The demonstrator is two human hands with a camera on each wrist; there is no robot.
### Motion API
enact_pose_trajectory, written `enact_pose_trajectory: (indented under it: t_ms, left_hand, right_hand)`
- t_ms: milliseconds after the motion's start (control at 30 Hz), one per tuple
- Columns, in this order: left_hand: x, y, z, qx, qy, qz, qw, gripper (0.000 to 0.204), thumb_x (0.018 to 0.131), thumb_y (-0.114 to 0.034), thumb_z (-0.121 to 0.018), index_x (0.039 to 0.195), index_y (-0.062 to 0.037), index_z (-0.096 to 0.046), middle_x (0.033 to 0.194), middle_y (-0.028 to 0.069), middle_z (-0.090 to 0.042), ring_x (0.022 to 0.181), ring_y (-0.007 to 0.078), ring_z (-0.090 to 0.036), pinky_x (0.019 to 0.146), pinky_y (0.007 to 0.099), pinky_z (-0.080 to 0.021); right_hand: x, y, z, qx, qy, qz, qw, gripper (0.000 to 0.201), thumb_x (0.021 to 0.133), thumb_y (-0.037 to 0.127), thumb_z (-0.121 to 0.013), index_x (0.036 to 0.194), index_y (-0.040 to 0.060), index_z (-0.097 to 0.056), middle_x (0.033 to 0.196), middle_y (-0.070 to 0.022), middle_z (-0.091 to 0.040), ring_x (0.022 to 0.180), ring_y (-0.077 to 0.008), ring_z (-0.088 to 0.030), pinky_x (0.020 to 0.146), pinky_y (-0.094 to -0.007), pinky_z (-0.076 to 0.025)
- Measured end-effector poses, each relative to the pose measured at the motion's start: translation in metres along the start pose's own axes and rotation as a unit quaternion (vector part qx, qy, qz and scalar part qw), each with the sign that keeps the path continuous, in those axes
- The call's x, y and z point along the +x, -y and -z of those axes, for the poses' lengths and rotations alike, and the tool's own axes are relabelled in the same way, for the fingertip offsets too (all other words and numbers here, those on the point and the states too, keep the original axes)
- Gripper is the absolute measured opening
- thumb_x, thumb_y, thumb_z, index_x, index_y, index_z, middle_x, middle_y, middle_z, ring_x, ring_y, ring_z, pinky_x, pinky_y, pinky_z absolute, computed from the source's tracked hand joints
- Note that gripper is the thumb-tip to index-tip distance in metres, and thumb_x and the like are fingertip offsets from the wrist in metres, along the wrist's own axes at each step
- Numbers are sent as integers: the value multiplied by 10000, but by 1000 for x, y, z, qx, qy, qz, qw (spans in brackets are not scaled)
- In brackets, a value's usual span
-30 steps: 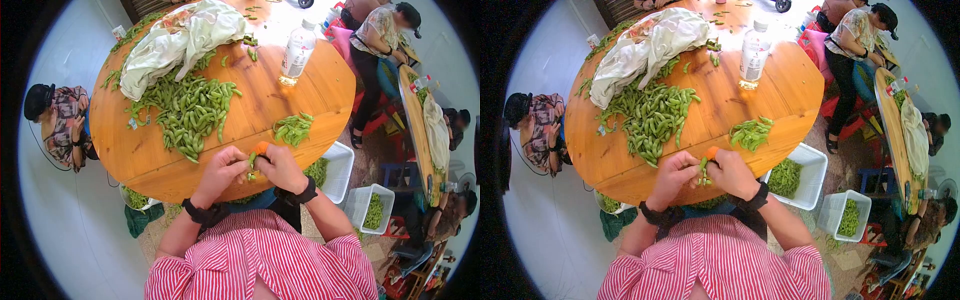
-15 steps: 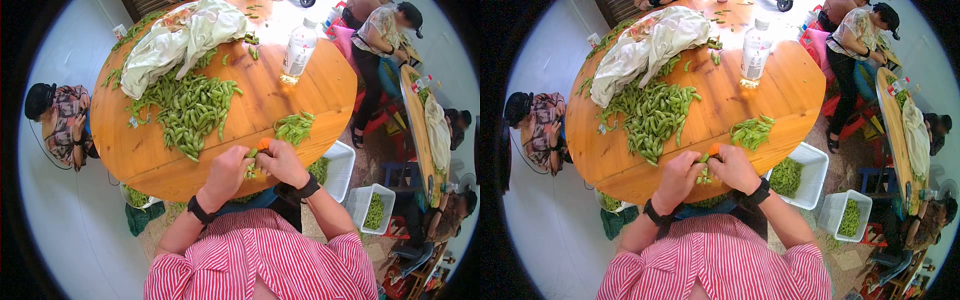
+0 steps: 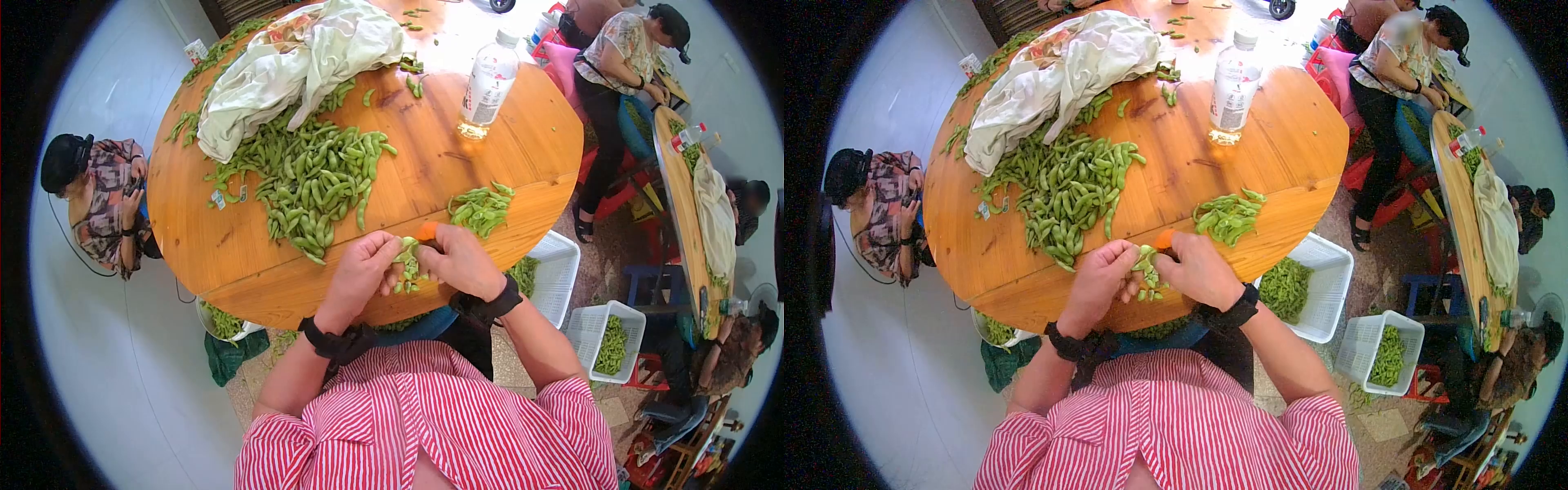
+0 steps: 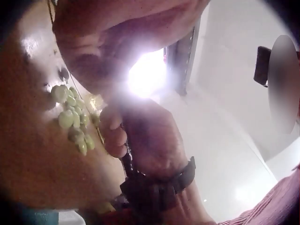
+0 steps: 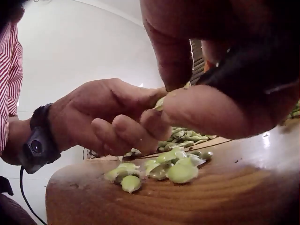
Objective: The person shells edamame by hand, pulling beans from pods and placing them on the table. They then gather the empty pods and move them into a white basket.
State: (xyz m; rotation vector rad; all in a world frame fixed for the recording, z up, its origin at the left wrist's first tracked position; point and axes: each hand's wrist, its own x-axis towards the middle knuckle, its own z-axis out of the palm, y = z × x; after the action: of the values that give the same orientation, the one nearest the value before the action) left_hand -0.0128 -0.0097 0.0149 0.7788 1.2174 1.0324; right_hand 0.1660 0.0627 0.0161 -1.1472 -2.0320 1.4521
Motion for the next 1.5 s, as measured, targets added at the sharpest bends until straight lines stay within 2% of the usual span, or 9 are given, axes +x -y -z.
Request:
enact_pose_trajectory:
  t_ms: [333, 400, 433, 500, 600, 933, 1367, 1433, 1500]
  left_hand:
    - [3, 3, 0, 13, 14, 28, 999, 220, 1013, -246, -542, 1010, -39, -618, 717, -20, -588, 565, 40, -514, 511, 196, -417]
    - [4, 11, -9, 240, -101, -199, 945, 202, 982, -185, -581, 1071, -5, -599, 773, 32, -623, 625, 92, -560, 574, 233, -454]
    - [2, 9, -13, 240, -99, -201, 945, 202, 982, -185, -581, 1071, -5, -599, 773, 32, -623, 625, 92, -560, 574, 233, -454]
    - [-2, 0, -21, 250, -168, -239, 923, 154, 913, -76, -613, 1037, 13, -601, 801, 168, -636, 733, 303, -637, 671, 367, -495]
    - [2, 4, -15, 308, -121, -346, 878, 132, 888, -17, -620, 1017, 7, -611, 841, 164, -651, 761, 314, -644, 684, 361, -499]
    - [-6, 8, -19, 287, -89, -292, 908, 259, 872, 78, -541, 1122, 28, -585, 955, 213, -670, 829, 332, -694, 720, 382, -547]
    - [-4, -2, -17, 203, -42, -221, 953, 245, 843, 103, -432, 1077, 63, -490, 853, 208, -664, 726, 265, -693, 657, 352, -548]
    - [-3, -1, -17, 187, -23, -184, 965, 292, 869, 112, -398, 1151, 72, -462, 964, 144, -636, 809, 170, -660, 707, 297, -570]
    - [-1, 1, -17, 185, -25, -180, 966, 302, 867, 111, -396, 1160, 71, -457, 974, 143, -636, 822, 169, -659, 718, 296, -571]
  right_hand:
    - [-6, 8, -1, -104, -64, 118, 985, 296, 866, 232, -692, 801, -42, -601, 690, -250, -583, 668, -405, -612, 566, -426, -469]
    - [-5, 2, -2, -142, -99, 157, 972, 265, 868, 216, -716, 808, -17, -606, 625, -222, -512, 524, -325, -509, 493, -374, -399]
    - [-6, 4, -2, -144, -101, 158, 972, 265, 868, 216, -716, 808, -17, -606, 625, -222, -512, 524, -325, -509, 493, -374, -399]
    - [-10, 7, -5, -170, -118, 149, 967, 331, 864, 247, -716, 741, -22, -567, 615, -226, -520, 534, -356, -525, 496, -398, -405]
    - [-8, -2, -11, -150, -133, 142, 969, 372, 859, 275, -717, 714, -26, -552, 628, -232, -543, 557, -382, -551, 506, -423, -412]
    - [-6, -7, -11, -108, -106, 112, 982, 202, 854, 182, -689, 968, 17, -665, 721, -216, -611, 639, -361, -620, 571, -388, -475]
    - [-2, 10, 0, 5, -52, 135, 990, 164, 842, 143, -677, 869, 0, -601, 706, -196, -619, 661, -339, -646, 593, -369, -492]
    - [1, 4, -1, -38, -45, 146, 987, 76, 866, 61, -677, 911, 19, -632, 683, -54, -619, 617, -77, -554, 574, -268, -467]
    - [3, 2, -2, -64, -48, 151, 985, 77, 867, 67, -677, 906, 22, -629, 675, -57, -609, 611, -78, -544, 569, -272, -461]
